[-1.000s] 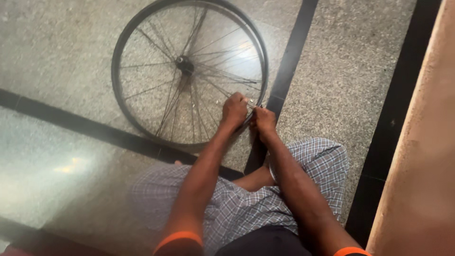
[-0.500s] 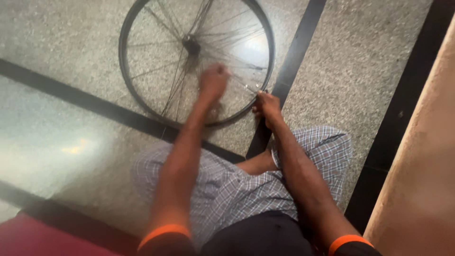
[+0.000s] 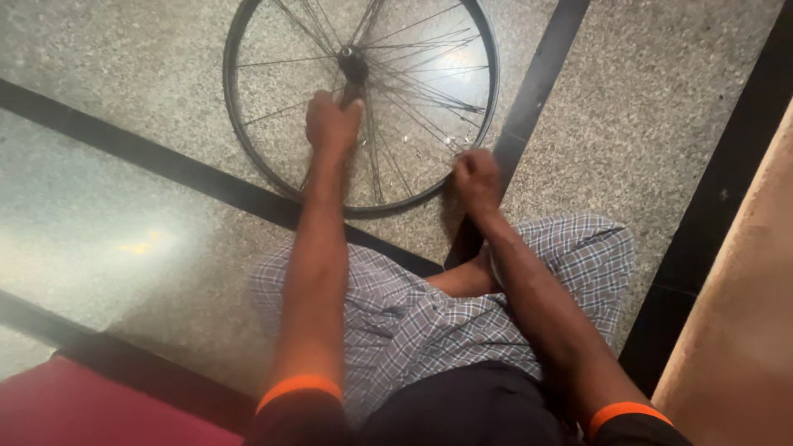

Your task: The person sits on the floor and uses a spoke wrench to tighten the nipples on a bicycle wheel. They work systematically around the rim, adjusting the tension of the spokes to true the wheel.

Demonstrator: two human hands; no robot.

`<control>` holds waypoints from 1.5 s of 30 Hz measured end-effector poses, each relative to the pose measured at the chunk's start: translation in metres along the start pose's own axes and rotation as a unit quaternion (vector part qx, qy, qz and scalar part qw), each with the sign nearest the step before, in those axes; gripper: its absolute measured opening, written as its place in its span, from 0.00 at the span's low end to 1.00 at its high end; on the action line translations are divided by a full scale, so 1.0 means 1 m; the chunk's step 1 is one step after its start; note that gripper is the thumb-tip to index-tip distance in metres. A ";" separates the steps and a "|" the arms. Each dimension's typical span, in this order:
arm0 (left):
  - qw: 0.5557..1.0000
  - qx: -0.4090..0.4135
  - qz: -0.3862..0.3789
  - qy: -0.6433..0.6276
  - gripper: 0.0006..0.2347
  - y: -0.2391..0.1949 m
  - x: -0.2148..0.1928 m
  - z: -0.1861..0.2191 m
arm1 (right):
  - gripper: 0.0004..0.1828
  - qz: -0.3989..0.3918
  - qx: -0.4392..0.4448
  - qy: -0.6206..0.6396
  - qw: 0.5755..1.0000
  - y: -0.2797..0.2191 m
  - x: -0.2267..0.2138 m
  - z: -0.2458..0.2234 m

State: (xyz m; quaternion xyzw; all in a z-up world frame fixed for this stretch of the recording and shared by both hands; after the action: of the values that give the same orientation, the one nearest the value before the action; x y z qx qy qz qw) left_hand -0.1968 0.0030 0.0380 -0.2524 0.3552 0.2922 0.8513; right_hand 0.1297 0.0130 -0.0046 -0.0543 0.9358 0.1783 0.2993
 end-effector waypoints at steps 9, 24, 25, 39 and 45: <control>0.992 0.017 0.052 -0.110 0.12 0.020 0.018 0.006 | 0.09 -0.283 -0.182 0.046 0.940 -0.014 0.039 -0.050; 0.964 0.117 0.067 -0.229 0.08 0.031 0.010 0.041 | 0.07 -0.238 -0.137 0.052 0.960 -0.020 0.046 -0.012; 0.968 0.088 0.041 -0.230 0.09 0.025 0.008 0.041 | 0.09 -0.224 -0.163 0.056 0.959 -0.021 0.046 -0.013; 0.932 0.202 0.009 -0.301 0.11 -0.040 -0.031 0.105 | 0.09 -0.181 -0.191 0.045 0.964 -0.008 0.014 -0.015; 0.932 0.183 -0.030 -0.311 0.11 -0.050 -0.063 0.117 | 0.11 -0.197 -0.219 0.021 0.955 -0.010 0.023 0.008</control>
State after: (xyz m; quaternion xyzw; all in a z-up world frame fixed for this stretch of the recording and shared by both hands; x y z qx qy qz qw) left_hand -0.1453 0.0224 0.1691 0.0009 0.1123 0.2599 0.9591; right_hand 0.1173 0.0071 -0.0266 -0.3056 0.8504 0.3155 0.2897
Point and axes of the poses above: each hand's wrist, its own y-axis towards the middle knuckle, its own x-axis out of the palm, z = x × y, the point moved 4 cm from there along y, towards the middle knuckle, and after that the axes turned 1 degree about -x, right-handed, at the moved point
